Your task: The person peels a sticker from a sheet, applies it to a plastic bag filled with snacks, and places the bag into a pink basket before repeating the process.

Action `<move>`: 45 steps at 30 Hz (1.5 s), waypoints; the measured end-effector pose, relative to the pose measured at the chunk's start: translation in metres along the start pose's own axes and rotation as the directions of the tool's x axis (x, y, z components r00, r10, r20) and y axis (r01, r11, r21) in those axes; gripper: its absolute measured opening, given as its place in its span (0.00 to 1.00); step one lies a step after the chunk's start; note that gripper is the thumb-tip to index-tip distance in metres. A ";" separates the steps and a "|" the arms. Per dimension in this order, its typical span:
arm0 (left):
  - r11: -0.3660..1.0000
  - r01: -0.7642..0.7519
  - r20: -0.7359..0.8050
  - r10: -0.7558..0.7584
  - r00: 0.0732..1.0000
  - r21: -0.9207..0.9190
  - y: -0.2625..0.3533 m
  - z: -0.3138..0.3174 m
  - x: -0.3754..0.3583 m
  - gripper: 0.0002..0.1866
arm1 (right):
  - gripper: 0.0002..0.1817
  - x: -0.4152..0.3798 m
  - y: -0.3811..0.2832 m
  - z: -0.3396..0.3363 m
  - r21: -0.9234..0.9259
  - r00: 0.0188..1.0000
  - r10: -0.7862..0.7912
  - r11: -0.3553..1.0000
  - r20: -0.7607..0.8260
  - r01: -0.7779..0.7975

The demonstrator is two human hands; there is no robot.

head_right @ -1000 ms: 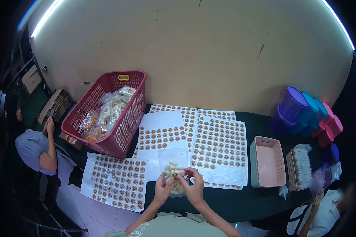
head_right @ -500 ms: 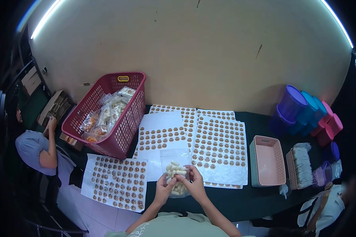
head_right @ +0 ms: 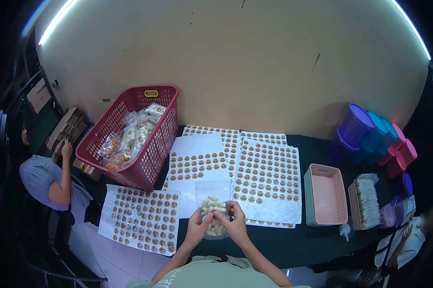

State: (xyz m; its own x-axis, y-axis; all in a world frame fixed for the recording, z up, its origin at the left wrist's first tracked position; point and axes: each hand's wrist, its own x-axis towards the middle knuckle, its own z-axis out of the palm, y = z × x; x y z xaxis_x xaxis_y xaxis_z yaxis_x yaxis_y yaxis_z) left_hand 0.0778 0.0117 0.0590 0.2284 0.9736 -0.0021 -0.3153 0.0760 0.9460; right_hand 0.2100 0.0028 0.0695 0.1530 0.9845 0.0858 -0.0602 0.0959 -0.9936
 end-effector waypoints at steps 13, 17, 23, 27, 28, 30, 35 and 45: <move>0.999 0.016 0.038 -0.015 0.999 -0.031 0.011 0.000 0.003 0.17 | 0.25 0.006 -0.021 -0.002 -0.219 0.996 -0.046 0.974 0.081 0.063; 0.995 0.081 0.089 -0.075 0.993 -0.059 0.028 -0.003 -0.005 0.19 | 0.23 -0.001 -0.043 0.001 -0.281 0.995 -0.062 0.956 0.077 0.081; 0.994 0.092 0.135 -0.083 0.987 -0.058 0.044 -0.010 -0.002 0.19 | 0.21 0.000 -0.047 0.000 -0.137 0.990 -0.011 0.990 0.142 0.031; 0.998 0.062 0.067 -0.064 0.996 0.020 0.043 -0.006 0.002 0.18 | 0.21 -0.001 -0.038 -0.001 -0.151 0.991 -0.008 0.988 0.135 0.028; 0.998 0.061 0.067 -0.063 0.996 0.018 0.042 -0.003 0.002 0.18 | 0.22 -0.001 -0.038 0.000 -0.138 0.991 -0.037 0.989 0.125 0.055; 0.996 0.047 -0.036 -0.044 0.998 0.081 0.043 0.003 0.003 0.15 | 0.22 -0.003 -0.042 0.003 -0.126 0.991 -0.066 0.989 0.113 0.080; 0.972 -0.027 -0.067 0.044 0.997 0.232 0.036 0.002 0.004 0.13 | 0.24 -0.004 -0.040 0.003 -0.070 0.993 -0.007 0.997 0.117 0.015; 0.998 -0.045 0.013 0.044 0.999 0.043 0.043 -0.009 0.003 0.18 | 0.23 -0.006 -0.045 0.004 0.105 0.987 0.062 0.991 0.149 -0.078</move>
State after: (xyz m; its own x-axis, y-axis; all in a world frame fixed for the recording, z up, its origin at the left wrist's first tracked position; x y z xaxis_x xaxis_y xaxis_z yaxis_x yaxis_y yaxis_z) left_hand 0.0569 0.0194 0.0965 0.2266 0.9730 0.0439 -0.2856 0.0233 0.9581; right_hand 0.2084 -0.0065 0.1139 0.0000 0.9994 0.0337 -0.1749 0.0332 -0.9840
